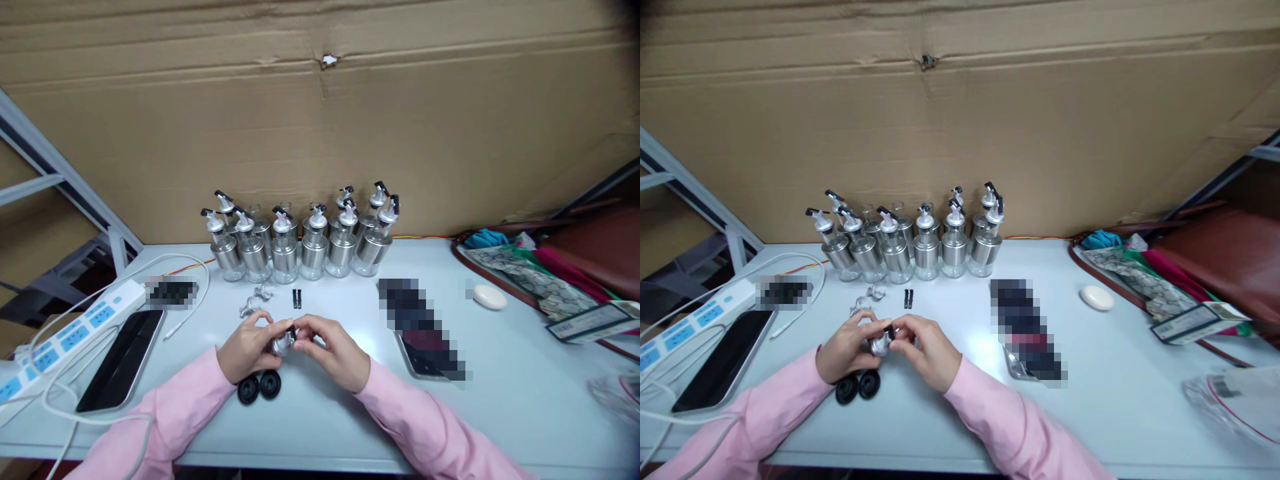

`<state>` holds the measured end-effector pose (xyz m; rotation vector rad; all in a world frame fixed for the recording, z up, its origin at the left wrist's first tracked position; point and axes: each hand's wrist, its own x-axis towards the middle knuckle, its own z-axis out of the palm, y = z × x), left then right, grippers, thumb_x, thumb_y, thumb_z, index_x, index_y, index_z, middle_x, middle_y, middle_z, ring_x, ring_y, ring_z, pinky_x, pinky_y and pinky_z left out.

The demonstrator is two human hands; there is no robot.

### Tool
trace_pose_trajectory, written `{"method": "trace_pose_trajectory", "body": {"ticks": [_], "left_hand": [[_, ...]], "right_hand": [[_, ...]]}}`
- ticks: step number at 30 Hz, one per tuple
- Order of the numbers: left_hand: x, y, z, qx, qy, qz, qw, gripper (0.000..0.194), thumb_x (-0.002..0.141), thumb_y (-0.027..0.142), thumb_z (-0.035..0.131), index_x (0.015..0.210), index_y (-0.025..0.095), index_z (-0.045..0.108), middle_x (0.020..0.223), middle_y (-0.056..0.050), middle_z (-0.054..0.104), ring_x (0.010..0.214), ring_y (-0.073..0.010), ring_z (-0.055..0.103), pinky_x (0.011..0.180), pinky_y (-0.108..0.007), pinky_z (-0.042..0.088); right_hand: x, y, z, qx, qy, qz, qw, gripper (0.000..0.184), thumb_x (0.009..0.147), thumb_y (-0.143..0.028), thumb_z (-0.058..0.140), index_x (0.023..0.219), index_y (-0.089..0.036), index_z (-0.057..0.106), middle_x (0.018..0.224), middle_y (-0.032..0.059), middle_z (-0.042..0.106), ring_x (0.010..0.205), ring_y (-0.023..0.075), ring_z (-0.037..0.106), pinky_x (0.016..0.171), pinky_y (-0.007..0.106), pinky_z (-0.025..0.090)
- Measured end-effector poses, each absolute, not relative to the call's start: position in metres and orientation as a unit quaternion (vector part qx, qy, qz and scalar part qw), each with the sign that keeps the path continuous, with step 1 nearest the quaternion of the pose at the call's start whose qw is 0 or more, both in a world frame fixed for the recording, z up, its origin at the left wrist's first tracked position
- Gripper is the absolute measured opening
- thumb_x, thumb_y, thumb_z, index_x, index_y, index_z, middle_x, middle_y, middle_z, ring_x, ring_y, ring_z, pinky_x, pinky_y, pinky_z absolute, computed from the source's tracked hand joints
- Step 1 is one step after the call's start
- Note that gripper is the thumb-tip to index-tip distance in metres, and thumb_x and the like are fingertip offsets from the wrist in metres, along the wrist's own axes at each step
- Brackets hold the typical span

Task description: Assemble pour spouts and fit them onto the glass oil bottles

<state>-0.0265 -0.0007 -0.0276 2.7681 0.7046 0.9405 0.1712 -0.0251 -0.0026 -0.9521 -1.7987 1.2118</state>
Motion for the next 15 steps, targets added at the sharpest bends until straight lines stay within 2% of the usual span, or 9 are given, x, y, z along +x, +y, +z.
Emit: {"method": "trace_pose_trajectory", "body": {"ticks": [9,15], "left_hand": [[-0.0247,-0.0029,-0.0336,0.9,0.247,0.344,0.101,0.063,0.064,0.008,0.055,0.123,0.023,0.037,0.069,0.004,0.057,0.058,-0.0126,0.051,0.057,-0.022,0.045],[-0.023,-0.0028,-0.0357,0.894,0.246,0.359,0.107,0.065,0.061,0.006,0.057,0.122,0.023,0.038,0.07,0.003,0.058,0.058,-0.0124,0.052,0.052,-0.02,0.044]], "right_hand": [[0.171,-0.0254,-0.0028,-0.376,-0.729,0.438,0.369,0.008,0.081,-0.021,0.053,0.088,-0.017,0.056,0.074,0.0017,0.057,0.068,0.0148,0.052,0.066,0.027,0.041],[0.1708,-0.0239,-0.0046,-0.391,-0.7,0.47,0.369,0.008,0.078,-0.022,0.059,0.084,-0.017,0.059,0.068,-0.0006,0.058,0.064,0.0136,0.052,0.064,0.025,0.041]]}}
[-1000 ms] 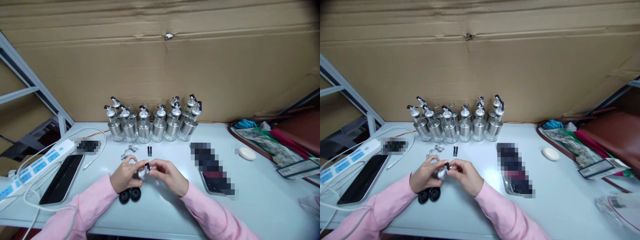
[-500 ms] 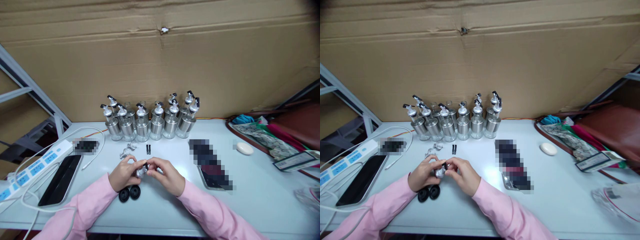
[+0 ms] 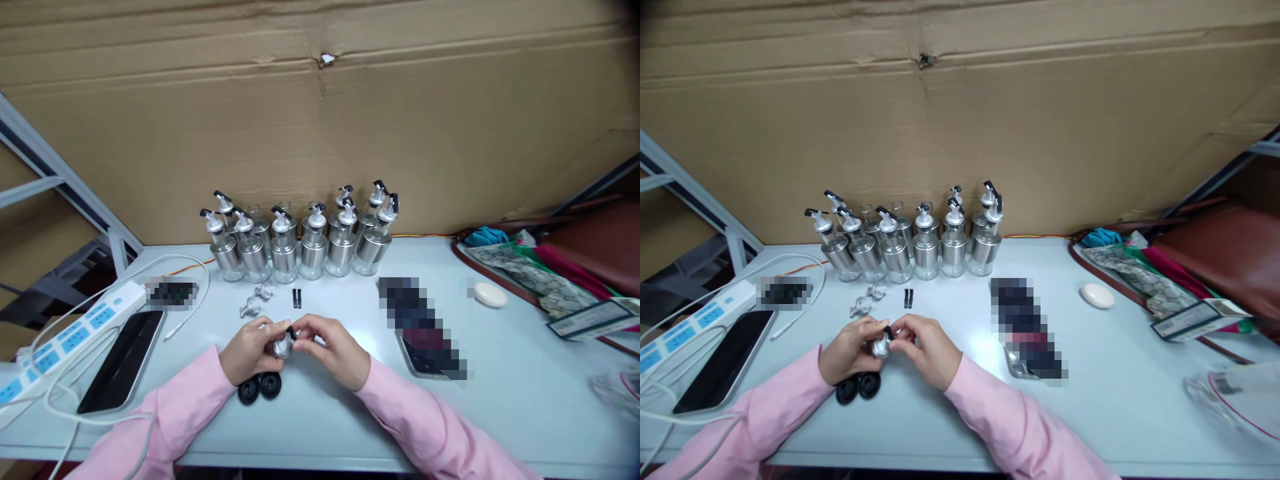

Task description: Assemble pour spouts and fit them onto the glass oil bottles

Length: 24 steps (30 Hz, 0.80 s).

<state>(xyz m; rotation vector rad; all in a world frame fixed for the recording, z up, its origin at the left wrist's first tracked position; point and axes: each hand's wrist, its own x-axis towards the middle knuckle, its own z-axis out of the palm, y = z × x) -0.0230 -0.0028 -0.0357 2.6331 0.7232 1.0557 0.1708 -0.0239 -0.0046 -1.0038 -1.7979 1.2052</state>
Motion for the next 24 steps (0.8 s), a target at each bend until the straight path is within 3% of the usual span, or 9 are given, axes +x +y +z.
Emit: {"method": "trace_pose_trajectory", "body": {"ticks": [18,24], "left_hand": [[-0.02,-0.005,-0.027,0.909,0.252,0.325,0.071,0.061,0.068,0.014,0.05,0.127,0.02,0.035,0.054,0.008,0.051,0.053,-0.012,0.052,0.062,-0.024,0.046],[-0.019,-0.005,-0.021,0.903,0.263,0.332,0.072,0.061,0.065,0.013,0.049,0.124,0.019,0.037,0.055,0.007,0.055,0.054,-0.0125,0.053,0.062,-0.024,0.046]], "right_hand": [[0.166,-0.027,-0.003,-0.403,-0.629,0.543,0.383,0.014,0.071,-0.023,0.065,0.082,-0.017,0.06,0.062,-0.0039,0.053,0.06,0.0111,0.048,0.062,0.025,0.04],[0.167,-0.023,-0.004,-0.343,-0.555,0.656,0.379,0.027,0.069,-0.039,0.066,0.083,-0.016,0.06,0.066,-0.0029,0.052,0.055,0.009,0.043,0.056,0.024,0.038]]}}
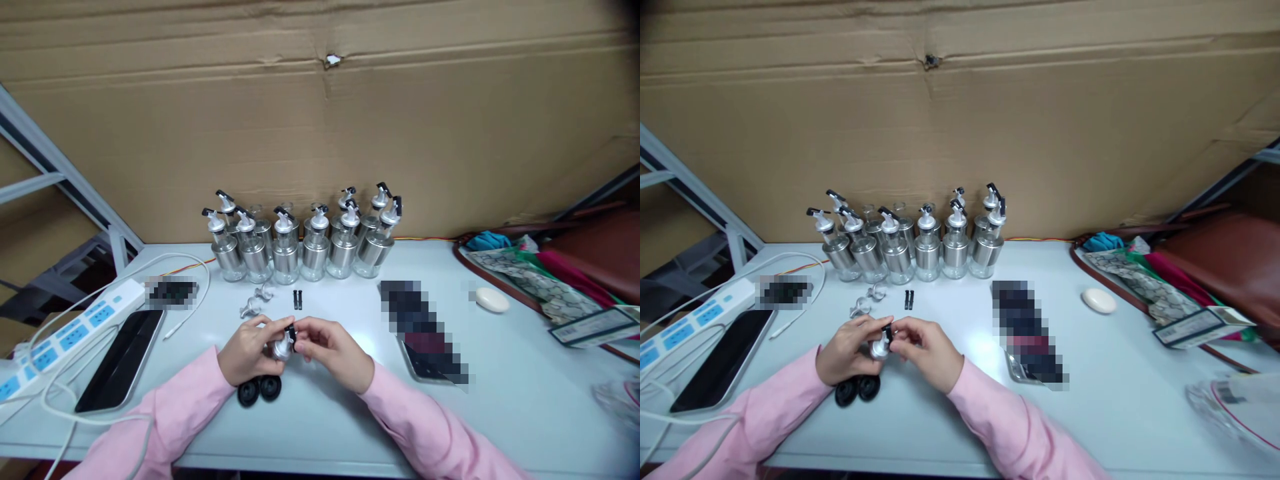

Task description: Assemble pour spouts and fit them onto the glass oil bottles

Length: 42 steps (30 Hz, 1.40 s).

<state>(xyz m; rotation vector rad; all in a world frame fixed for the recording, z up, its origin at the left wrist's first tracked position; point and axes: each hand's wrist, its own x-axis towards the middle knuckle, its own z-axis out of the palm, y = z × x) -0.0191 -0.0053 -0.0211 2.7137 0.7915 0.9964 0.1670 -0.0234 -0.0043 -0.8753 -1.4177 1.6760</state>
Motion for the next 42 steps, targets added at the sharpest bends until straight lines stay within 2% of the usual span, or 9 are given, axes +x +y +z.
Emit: {"method": "trace_pose_trajectory", "body": {"ticks": [6,15,26,33,42], "left_hand": [[-0.021,-0.005,-0.025,0.898,0.291,0.322,0.075,0.06,0.063,0.014,0.051,0.122,0.019,0.039,0.059,0.007,0.059,0.055,-0.0126,0.055,0.064,-0.024,0.046],[-0.021,-0.005,-0.024,0.899,0.27,0.337,0.072,0.068,0.067,0.013,0.049,0.131,0.022,0.029,0.062,0.007,0.058,0.055,-0.0111,0.053,0.065,-0.023,0.045],[-0.02,-0.006,-0.022,0.899,0.293,0.31,0.102,0.067,0.066,0.012,0.048,0.13,0.021,0.028,0.058,0.009,0.055,0.055,-0.0122,0.05,0.062,-0.021,0.044],[-0.021,-0.006,-0.022,0.893,0.304,0.307,0.125,0.059,0.063,0.01,0.048,0.119,0.021,0.036,0.073,0.004,0.064,0.068,-0.0143,0.059,0.07,-0.024,0.046],[-0.02,-0.007,-0.025,0.878,0.323,0.291,0.201,0.068,0.067,0.01,0.046,0.129,0.021,0.022,0.065,0.008,0.057,0.059,-0.0111,0.056,0.063,-0.021,0.044]], "right_hand": [[0.169,-0.02,-0.004,-0.302,-0.532,0.695,0.377,0.037,0.068,-0.049,0.067,0.083,-0.015,0.062,0.067,-0.0024,0.054,0.053,0.0079,0.044,0.057,0.025,0.037],[0.171,-0.016,-0.014,-0.266,-0.475,0.756,0.363,0.039,0.065,-0.041,0.073,0.091,-0.015,0.059,0.068,-0.0024,0.058,0.051,0.0069,0.047,0.055,0.024,0.036],[0.168,-0.018,-0.009,-0.29,-0.507,0.708,0.397,0.033,0.067,-0.042,0.07,0.084,-0.016,0.06,0.066,-0.0026,0.056,0.053,0.0078,0.043,0.052,0.022,0.035],[0.17,-0.016,-0.013,-0.289,-0.511,0.706,0.395,0.035,0.067,-0.042,0.071,0.088,-0.015,0.061,0.064,-0.0032,0.055,0.052,0.0073,0.042,0.052,0.022,0.034],[0.168,-0.017,-0.014,-0.296,-0.491,0.704,0.42,0.034,0.067,-0.04,0.072,0.085,-0.017,0.055,0.065,-0.0034,0.056,0.052,0.007,0.044,0.051,0.022,0.034]]}}
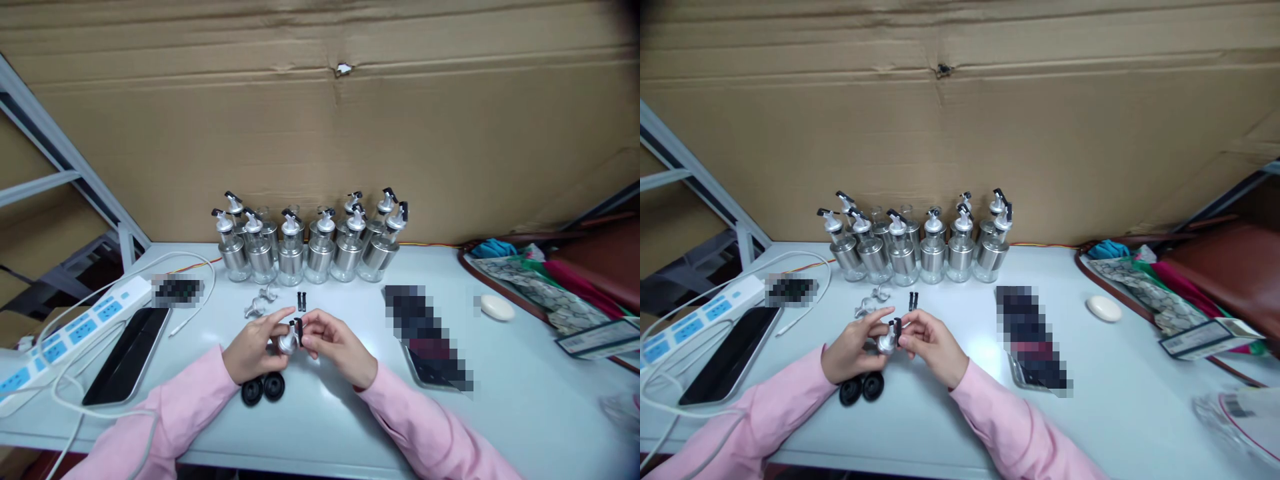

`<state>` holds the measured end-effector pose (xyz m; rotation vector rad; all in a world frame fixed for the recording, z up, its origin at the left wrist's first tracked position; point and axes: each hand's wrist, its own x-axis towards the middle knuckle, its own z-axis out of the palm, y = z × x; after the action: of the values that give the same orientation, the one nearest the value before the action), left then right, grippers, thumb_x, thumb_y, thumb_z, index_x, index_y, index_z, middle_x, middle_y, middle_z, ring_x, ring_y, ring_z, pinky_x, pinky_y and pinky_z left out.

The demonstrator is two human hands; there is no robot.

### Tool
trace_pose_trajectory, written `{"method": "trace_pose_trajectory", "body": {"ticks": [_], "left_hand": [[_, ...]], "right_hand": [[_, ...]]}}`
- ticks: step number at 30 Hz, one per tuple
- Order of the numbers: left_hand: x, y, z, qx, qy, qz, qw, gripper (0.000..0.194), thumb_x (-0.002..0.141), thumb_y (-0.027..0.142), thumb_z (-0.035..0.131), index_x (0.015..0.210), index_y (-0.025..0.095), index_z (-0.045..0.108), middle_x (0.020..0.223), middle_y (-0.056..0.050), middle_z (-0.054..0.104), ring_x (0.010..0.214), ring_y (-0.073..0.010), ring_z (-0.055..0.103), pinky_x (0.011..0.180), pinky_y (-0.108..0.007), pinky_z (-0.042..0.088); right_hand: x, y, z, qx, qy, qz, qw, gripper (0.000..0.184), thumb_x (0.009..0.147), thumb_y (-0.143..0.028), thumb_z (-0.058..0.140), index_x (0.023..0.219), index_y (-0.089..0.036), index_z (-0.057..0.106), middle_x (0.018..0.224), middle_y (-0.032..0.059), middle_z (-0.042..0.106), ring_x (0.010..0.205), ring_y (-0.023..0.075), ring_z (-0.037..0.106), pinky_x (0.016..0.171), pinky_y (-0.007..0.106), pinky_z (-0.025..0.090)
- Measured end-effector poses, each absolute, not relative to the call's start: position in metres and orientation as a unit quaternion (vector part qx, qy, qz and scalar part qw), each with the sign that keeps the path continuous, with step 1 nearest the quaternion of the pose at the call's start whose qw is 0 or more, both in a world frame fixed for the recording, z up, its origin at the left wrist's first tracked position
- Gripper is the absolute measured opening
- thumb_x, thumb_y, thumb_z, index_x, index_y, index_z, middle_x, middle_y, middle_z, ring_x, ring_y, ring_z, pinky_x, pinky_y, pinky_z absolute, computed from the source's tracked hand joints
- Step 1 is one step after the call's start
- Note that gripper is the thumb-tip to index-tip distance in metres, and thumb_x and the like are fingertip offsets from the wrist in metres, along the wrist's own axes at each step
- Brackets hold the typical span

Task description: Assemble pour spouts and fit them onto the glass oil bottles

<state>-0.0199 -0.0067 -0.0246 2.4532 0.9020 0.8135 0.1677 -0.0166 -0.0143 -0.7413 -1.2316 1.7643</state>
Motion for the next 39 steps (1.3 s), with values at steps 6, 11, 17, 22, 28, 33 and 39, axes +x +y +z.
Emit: {"method": "trace_pose_trajectory", "body": {"ticks": [6,11,17,22,28,33,39], "left_hand": [[-0.0205,-0.007,-0.0239,0.889,0.31,0.288,0.174,0.068,0.068,0.012,0.047,0.13,0.021,0.021,0.062,0.008,0.052,0.054,-0.0106,0.051,0.062,-0.02,0.043],[-0.0193,-0.0066,-0.0232,0.897,0.295,0.292,0.153,0.067,0.068,0.012,0.046,0.129,0.021,0.021,0.061,0.008,0.051,0.053,-0.0111,0.048,0.061,-0.02,0.042],[-0.0188,-0.0062,-0.0242,0.898,0.29,0.299,0.14,0.068,0.065,0.01,0.043,0.129,0.02,0.022,0.063,0.007,0.053,0.054,-0.0115,0.049,0.062,-0.021,0.043],[-0.0177,-0.0064,-0.0214,0.898,0.288,0.315,0.103,0.062,0.065,0.012,0.044,0.124,0.02,0.029,0.064,0.006,0.056,0.057,-0.0127,0.053,0.063,-0.022,0.045],[-0.0184,-0.0058,-0.022,0.895,0.298,0.32,0.092,0.055,0.065,0.012,0.045,0.118,0.019,0.033,0.063,0.005,0.056,0.059,-0.0134,0.055,0.063,-0.022,0.045],[-0.0193,-0.0055,-0.0224,0.893,0.305,0.32,0.087,0.056,0.064,0.012,0.046,0.118,0.019,0.033,0.065,0.005,0.058,0.059,-0.0136,0.056,0.063,-0.022,0.046],[-0.019,-0.0063,-0.0224,0.895,0.309,0.307,0.092,0.057,0.063,0.012,0.046,0.118,0.02,0.033,0.072,0.003,0.061,0.065,-0.0141,0.059,0.066,-0.023,0.047]], "right_hand": [[0.167,-0.0189,-0.013,-0.292,-0.481,0.718,0.41,0.035,0.067,-0.04,0.072,0.083,-0.017,0.051,0.065,-0.0031,0.057,0.054,0.0073,0.046,0.051,0.021,0.034],[0.1674,-0.0183,-0.0134,-0.29,-0.47,0.726,0.41,0.04,0.066,-0.041,0.073,0.087,-0.018,0.048,0.064,-0.005,0.056,0.053,0.0065,0.046,0.051,0.02,0.032],[0.1676,-0.0184,-0.0147,-0.28,-0.488,0.718,0.41,0.037,0.068,-0.043,0.071,0.083,-0.017,0.049,0.063,-0.0052,0.052,0.053,0.0068,0.044,0.053,0.021,0.034],[0.1686,-0.0172,-0.0158,-0.278,-0.496,0.714,0.408,0.035,0.069,-0.043,0.069,0.082,-0.016,0.05,0.065,-0.0039,0.052,0.053,0.0072,0.043,0.054,0.022,0.033],[0.1691,-0.0172,-0.0139,-0.291,-0.489,0.71,0.415,0.034,0.068,-0.042,0.071,0.078,-0.017,0.051,0.064,-0.0042,0.053,0.051,0.0073,0.045,0.054,0.023,0.034],[0.1699,-0.0167,-0.0125,-0.303,-0.481,0.7,0.432,0.033,0.065,-0.04,0.073,0.073,-0.016,0.052,0.062,-0.0052,0.051,0.051,0.0068,0.046,0.055,0.023,0.034],[0.17,-0.0166,-0.0135,-0.306,-0.474,0.714,0.416,0.034,0.063,-0.041,0.074,0.074,-0.016,0.053,0.062,-0.0044,0.054,0.05,0.0072,0.047,0.054,0.023,0.035]]}}
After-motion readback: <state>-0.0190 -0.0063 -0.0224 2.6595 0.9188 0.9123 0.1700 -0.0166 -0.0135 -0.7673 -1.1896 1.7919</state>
